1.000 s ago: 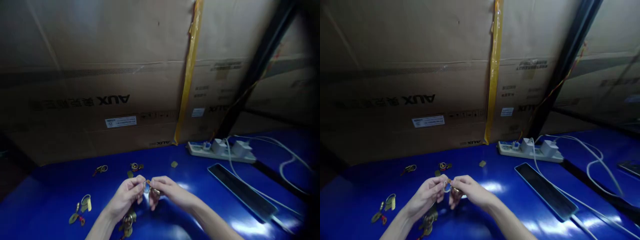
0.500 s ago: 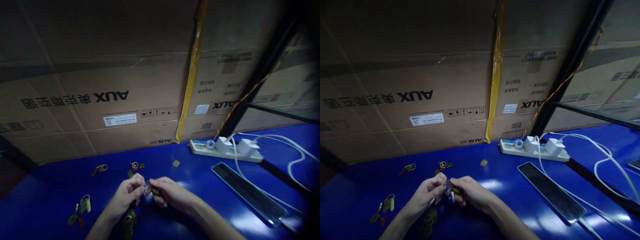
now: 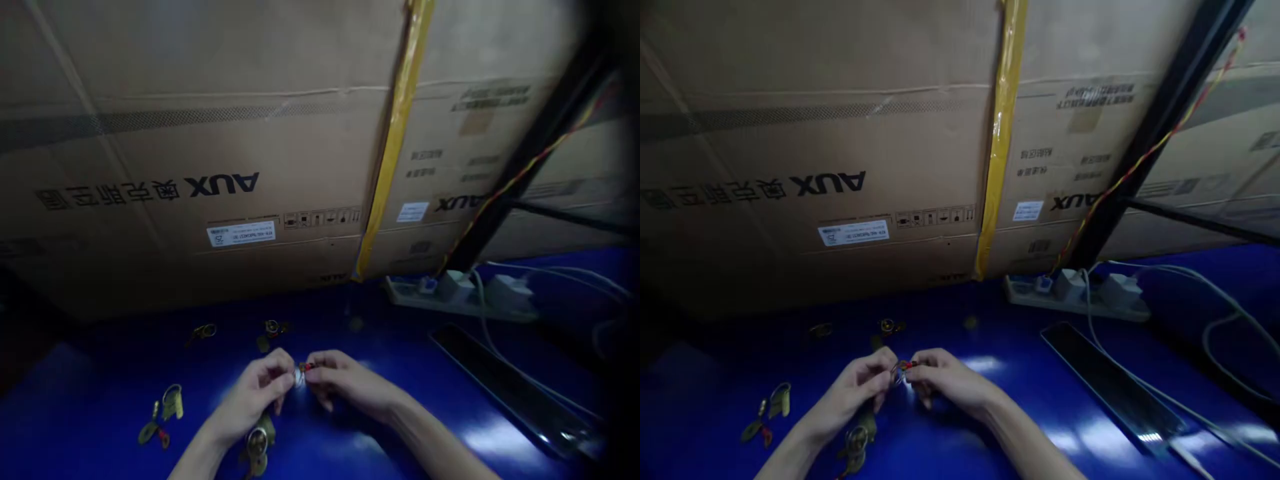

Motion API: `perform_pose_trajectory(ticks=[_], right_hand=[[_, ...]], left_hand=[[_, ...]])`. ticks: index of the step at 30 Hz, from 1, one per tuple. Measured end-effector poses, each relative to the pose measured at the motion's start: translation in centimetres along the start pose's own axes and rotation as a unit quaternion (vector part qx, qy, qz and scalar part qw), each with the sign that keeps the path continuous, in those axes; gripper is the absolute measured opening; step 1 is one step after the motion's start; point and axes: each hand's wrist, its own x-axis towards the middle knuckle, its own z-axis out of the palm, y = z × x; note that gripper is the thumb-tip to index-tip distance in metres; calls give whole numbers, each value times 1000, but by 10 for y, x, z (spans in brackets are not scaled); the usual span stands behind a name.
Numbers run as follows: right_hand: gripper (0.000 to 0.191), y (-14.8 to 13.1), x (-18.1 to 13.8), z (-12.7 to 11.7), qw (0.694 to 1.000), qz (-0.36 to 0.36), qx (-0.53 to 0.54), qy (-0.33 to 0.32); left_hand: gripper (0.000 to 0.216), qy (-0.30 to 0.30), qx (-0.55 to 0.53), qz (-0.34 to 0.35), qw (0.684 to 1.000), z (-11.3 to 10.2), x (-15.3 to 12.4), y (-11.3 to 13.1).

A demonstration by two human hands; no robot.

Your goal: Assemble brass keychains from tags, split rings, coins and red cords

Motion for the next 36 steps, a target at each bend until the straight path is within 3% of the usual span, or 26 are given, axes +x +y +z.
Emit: perform_pose_trajectory(ticks=[16, 23, 31, 36], right_hand=[[39, 10, 0, 1, 998, -42, 4, -53], [28, 7, -1, 4, 994, -106, -35, -14], [37, 2, -2, 2, 990, -49, -123, -42], [32, 2, -5, 1, 986, -26, -163, -31]], left_hand=[[30, 13, -101, -37, 994, 4, -3, -1], [29, 16, -85, -51, 995, 3, -2, -3], [31, 20, -22, -66, 997, 2, -3, -1], [33, 28, 21, -63, 997, 5, -3, 0]])
